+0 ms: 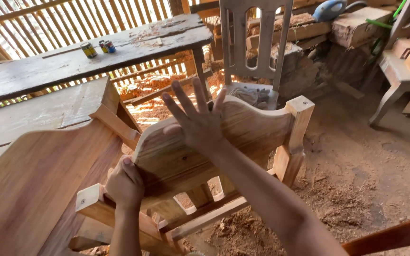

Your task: Sanding the wooden backrest of a chair using a piece of sandpaper.

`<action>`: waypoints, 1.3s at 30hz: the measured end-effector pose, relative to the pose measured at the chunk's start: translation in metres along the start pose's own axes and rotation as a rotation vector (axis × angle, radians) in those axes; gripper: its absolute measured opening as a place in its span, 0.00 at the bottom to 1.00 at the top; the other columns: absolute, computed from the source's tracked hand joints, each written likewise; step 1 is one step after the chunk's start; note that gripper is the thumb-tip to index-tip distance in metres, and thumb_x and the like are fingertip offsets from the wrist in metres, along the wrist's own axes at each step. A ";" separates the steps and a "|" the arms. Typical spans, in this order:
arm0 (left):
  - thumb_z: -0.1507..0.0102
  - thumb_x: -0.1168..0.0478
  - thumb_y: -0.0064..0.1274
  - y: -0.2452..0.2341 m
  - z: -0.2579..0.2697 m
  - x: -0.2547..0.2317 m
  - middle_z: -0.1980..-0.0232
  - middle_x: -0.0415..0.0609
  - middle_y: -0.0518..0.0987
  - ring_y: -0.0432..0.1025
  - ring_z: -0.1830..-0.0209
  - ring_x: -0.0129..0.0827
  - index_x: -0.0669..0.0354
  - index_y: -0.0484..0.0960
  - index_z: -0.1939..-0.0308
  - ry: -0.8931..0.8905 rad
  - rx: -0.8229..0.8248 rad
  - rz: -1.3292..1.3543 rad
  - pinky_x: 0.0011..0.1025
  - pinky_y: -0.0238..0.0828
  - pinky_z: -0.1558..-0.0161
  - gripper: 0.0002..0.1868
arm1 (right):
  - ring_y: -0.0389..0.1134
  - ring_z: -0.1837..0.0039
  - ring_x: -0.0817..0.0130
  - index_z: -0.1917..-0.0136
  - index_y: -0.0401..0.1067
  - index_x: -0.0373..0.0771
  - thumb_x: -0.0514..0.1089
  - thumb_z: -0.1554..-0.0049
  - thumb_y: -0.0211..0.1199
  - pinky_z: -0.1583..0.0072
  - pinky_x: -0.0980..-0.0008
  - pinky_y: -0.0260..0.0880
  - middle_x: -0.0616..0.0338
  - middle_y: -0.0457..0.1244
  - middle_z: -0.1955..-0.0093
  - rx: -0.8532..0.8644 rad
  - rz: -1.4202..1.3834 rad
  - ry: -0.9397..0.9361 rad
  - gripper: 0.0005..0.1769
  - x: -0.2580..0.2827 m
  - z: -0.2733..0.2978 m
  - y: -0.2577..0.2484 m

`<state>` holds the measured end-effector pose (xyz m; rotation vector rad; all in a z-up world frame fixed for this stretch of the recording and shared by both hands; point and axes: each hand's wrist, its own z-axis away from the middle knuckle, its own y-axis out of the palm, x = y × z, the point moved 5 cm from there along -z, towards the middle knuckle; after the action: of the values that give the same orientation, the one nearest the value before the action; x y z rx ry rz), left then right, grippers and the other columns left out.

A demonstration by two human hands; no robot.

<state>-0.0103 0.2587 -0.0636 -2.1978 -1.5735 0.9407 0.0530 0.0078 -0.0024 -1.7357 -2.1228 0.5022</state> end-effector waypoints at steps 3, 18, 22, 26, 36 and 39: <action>0.23 0.51 0.25 0.000 -0.002 -0.003 0.67 0.58 0.81 0.75 0.68 0.58 0.57 0.81 0.63 -0.028 0.035 -0.002 0.49 0.70 0.65 0.29 | 0.27 0.12 0.47 0.13 0.34 0.61 0.81 0.37 0.24 0.22 0.18 0.14 0.66 0.34 0.11 -0.139 -0.063 -0.061 0.46 -0.041 0.008 0.012; 0.23 0.48 0.24 -0.005 -0.003 -0.004 0.66 0.59 0.81 0.75 0.67 0.60 0.57 0.81 0.60 -0.024 0.046 0.078 0.50 0.70 0.65 0.30 | 0.22 0.11 0.46 0.12 0.38 0.61 0.77 0.30 0.26 0.22 0.19 0.14 0.63 0.31 0.11 -0.139 -0.030 -0.115 0.40 0.016 0.037 0.033; 0.24 0.48 0.25 -0.005 -0.002 -0.006 0.67 0.58 0.80 0.75 0.67 0.59 0.57 0.81 0.62 -0.046 0.013 0.064 0.50 0.70 0.65 0.29 | 0.22 0.12 0.35 0.12 0.33 0.57 0.77 0.33 0.19 0.22 0.18 0.12 0.53 0.31 0.10 -0.317 -0.277 0.409 0.44 -0.055 0.020 0.016; 0.24 0.49 0.25 0.000 -0.001 0.002 0.67 0.58 0.81 0.75 0.68 0.58 0.56 0.81 0.61 -0.047 -0.002 0.027 0.50 0.70 0.65 0.28 | 0.21 0.14 0.29 0.13 0.34 0.56 0.76 0.31 0.22 0.23 0.21 0.11 0.54 0.27 0.10 -0.218 -0.354 0.539 0.42 0.025 0.028 0.023; 0.24 0.50 0.26 -0.001 -0.002 -0.001 0.66 0.58 0.82 0.76 0.68 0.58 0.56 0.82 0.60 -0.039 0.002 0.022 0.49 0.70 0.66 0.27 | 0.29 0.13 0.33 0.12 0.30 0.51 0.75 0.33 0.22 0.22 0.22 0.15 0.48 0.38 0.14 -0.229 -0.346 0.327 0.46 -0.064 0.013 0.011; 0.24 0.51 0.26 0.001 -0.002 -0.006 0.67 0.58 0.82 0.76 0.69 0.57 0.55 0.83 0.60 -0.068 -0.023 -0.015 0.49 0.70 0.66 0.28 | 0.27 0.13 0.32 0.12 0.28 0.42 0.73 0.30 0.23 0.22 0.21 0.13 0.40 0.34 0.14 -0.265 -0.362 0.551 0.46 -0.054 0.006 -0.001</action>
<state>-0.0090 0.2530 -0.0605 -2.1880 -1.6358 1.0087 0.0589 -0.0456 -0.0098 -1.3479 -2.0688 -0.3355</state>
